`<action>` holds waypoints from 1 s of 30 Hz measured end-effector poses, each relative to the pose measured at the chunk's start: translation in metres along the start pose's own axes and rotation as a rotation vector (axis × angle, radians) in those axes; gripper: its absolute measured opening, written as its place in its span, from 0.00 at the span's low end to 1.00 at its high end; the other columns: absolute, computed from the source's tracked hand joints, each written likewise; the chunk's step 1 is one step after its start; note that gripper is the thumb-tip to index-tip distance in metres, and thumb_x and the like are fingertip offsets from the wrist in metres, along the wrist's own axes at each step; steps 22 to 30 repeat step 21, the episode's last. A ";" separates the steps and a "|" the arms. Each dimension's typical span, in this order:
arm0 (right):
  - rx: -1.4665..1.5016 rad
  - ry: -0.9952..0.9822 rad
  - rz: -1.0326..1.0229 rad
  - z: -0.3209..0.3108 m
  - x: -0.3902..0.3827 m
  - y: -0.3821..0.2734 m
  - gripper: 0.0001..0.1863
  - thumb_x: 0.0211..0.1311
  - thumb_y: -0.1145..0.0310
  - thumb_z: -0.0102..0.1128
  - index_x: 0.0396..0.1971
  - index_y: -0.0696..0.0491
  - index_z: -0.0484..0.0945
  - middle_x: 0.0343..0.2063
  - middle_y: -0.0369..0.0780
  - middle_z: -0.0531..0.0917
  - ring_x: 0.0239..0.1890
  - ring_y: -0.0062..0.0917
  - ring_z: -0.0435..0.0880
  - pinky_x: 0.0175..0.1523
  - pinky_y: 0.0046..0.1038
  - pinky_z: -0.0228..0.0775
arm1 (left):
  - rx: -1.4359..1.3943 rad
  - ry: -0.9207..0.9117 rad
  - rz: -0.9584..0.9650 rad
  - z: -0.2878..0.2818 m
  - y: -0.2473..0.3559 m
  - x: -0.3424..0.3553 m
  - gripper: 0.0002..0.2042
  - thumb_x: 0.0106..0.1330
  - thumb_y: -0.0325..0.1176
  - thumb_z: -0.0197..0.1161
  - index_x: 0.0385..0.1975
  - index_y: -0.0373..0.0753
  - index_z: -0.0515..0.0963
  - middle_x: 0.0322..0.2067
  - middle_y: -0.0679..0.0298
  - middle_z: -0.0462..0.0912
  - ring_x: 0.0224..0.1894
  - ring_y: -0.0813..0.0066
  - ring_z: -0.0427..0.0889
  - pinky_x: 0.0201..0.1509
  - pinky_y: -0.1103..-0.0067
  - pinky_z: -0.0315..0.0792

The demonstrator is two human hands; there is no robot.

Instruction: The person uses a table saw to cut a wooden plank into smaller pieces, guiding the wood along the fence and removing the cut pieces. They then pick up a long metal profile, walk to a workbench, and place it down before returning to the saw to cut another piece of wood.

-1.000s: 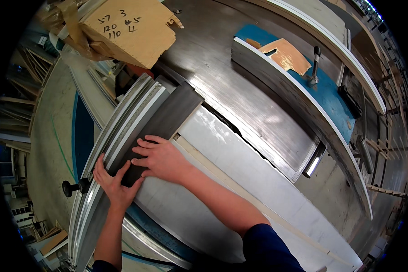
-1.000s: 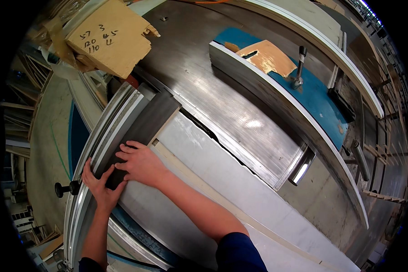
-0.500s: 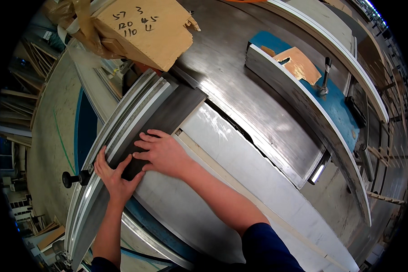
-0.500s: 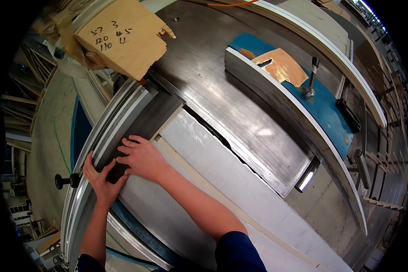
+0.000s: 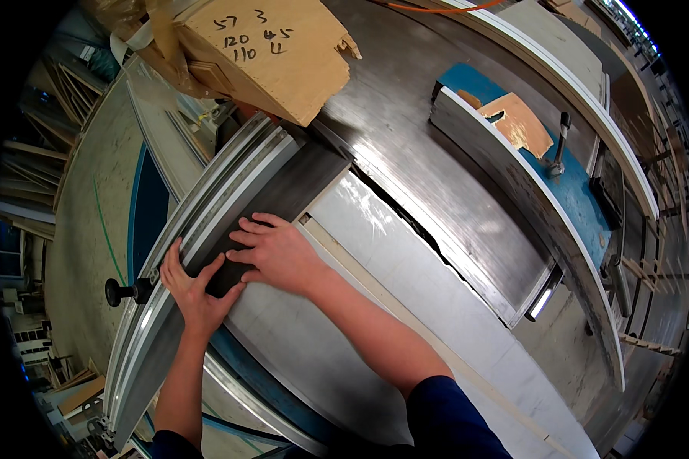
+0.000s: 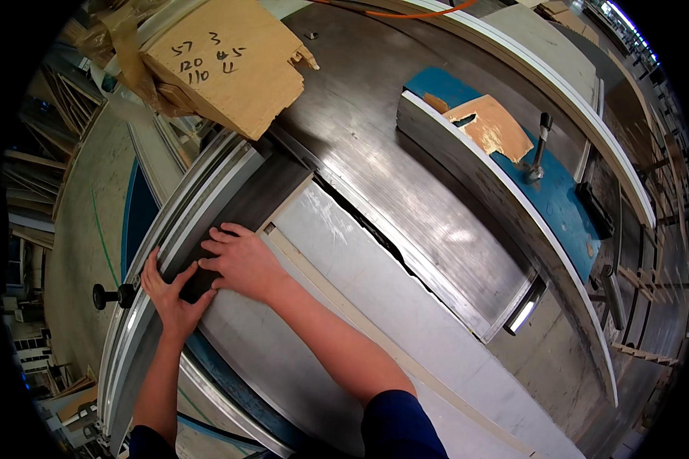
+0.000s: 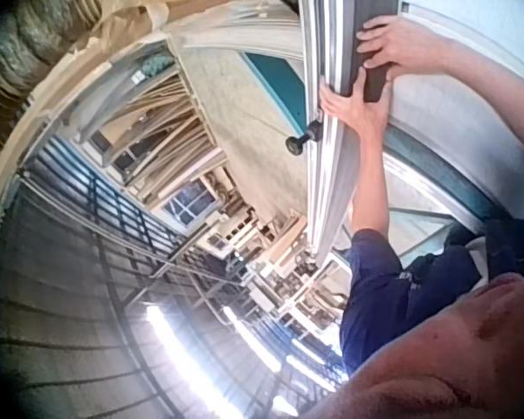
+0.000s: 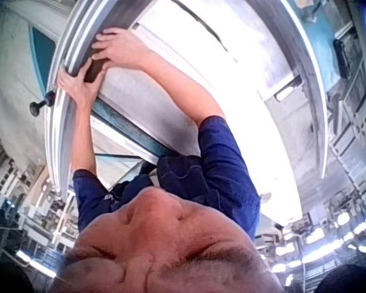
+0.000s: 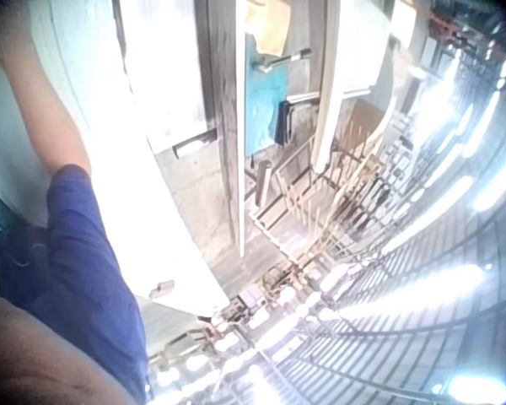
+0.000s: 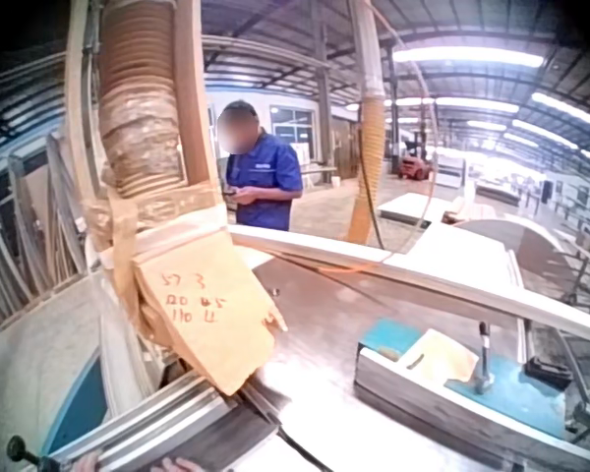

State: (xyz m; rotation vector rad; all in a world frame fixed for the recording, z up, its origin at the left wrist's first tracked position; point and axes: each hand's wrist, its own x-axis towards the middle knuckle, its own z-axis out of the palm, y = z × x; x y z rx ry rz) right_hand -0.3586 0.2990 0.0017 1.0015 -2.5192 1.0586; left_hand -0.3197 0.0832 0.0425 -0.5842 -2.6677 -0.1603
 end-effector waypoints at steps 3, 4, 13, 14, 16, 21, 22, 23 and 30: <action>0.008 0.008 -0.010 0.001 0.003 0.000 0.25 0.46 0.53 0.74 0.47 0.43 0.86 0.55 0.35 0.82 0.64 0.31 0.75 0.73 0.37 0.60 | 0.012 0.000 -0.008 0.000 -0.002 0.001 0.27 0.44 0.52 0.79 0.46 0.51 0.86 0.67 0.43 0.61 0.68 0.44 0.60 0.70 0.51 0.50; 0.014 0.011 -0.013 0.002 0.004 0.000 0.25 0.46 0.53 0.74 0.47 0.43 0.86 0.55 0.35 0.82 0.64 0.31 0.75 0.73 0.37 0.60 | 0.013 -0.002 -0.011 -0.002 -0.003 0.002 0.26 0.44 0.52 0.79 0.46 0.51 0.86 0.67 0.44 0.61 0.68 0.44 0.60 0.70 0.51 0.50; 0.016 0.030 -0.017 0.002 0.000 0.000 0.26 0.46 0.53 0.74 0.48 0.43 0.86 0.55 0.36 0.82 0.64 0.32 0.75 0.73 0.38 0.60 | -0.012 0.026 -0.023 -0.002 0.001 0.001 0.26 0.40 0.48 0.81 0.44 0.52 0.86 0.68 0.44 0.62 0.68 0.43 0.61 0.69 0.51 0.52; 0.010 0.033 -0.014 0.001 -0.002 0.000 0.26 0.46 0.53 0.74 0.48 0.43 0.86 0.55 0.36 0.82 0.64 0.32 0.75 0.73 0.38 0.60 | -0.017 0.027 -0.025 -0.001 0.003 0.001 0.26 0.39 0.47 0.82 0.43 0.52 0.87 0.68 0.44 0.62 0.68 0.43 0.61 0.69 0.51 0.53; 0.013 0.052 -0.009 0.002 -0.006 0.000 0.24 0.46 0.54 0.74 0.46 0.43 0.87 0.54 0.35 0.82 0.64 0.31 0.75 0.74 0.37 0.57 | -0.030 0.030 -0.030 -0.002 0.008 0.001 0.26 0.38 0.46 0.82 0.43 0.52 0.87 0.68 0.45 0.62 0.68 0.43 0.61 0.69 0.51 0.53; 0.040 0.054 -0.014 -0.002 -0.018 -0.007 0.23 0.45 0.55 0.75 0.45 0.42 0.88 0.53 0.37 0.83 0.65 0.31 0.74 0.75 0.37 0.55 | -0.028 0.061 0.019 -0.002 0.013 -0.011 0.28 0.38 0.45 0.82 0.45 0.52 0.86 0.70 0.45 0.59 0.70 0.44 0.60 0.69 0.51 0.52; 0.040 0.054 -0.014 -0.002 -0.018 -0.007 0.23 0.45 0.55 0.75 0.45 0.42 0.88 0.53 0.37 0.83 0.65 0.31 0.74 0.75 0.37 0.55 | -0.028 0.061 0.019 -0.002 0.013 -0.011 0.28 0.38 0.45 0.82 0.45 0.52 0.86 0.70 0.45 0.59 0.70 0.44 0.60 0.69 0.51 0.52; 0.040 0.054 -0.014 -0.002 -0.018 -0.007 0.23 0.45 0.55 0.75 0.45 0.42 0.88 0.53 0.37 0.83 0.65 0.31 0.74 0.75 0.37 0.55 | -0.028 0.061 0.019 -0.002 0.013 -0.011 0.28 0.38 0.45 0.82 0.45 0.52 0.86 0.70 0.45 0.59 0.70 0.44 0.60 0.69 0.51 0.52; 0.040 0.054 -0.014 -0.002 -0.018 -0.007 0.23 0.45 0.55 0.75 0.45 0.42 0.88 0.53 0.37 0.83 0.65 0.31 0.74 0.75 0.37 0.55 | -0.028 0.061 0.019 -0.002 0.013 -0.011 0.28 0.38 0.45 0.82 0.45 0.52 0.86 0.70 0.45 0.59 0.70 0.44 0.60 0.69 0.51 0.52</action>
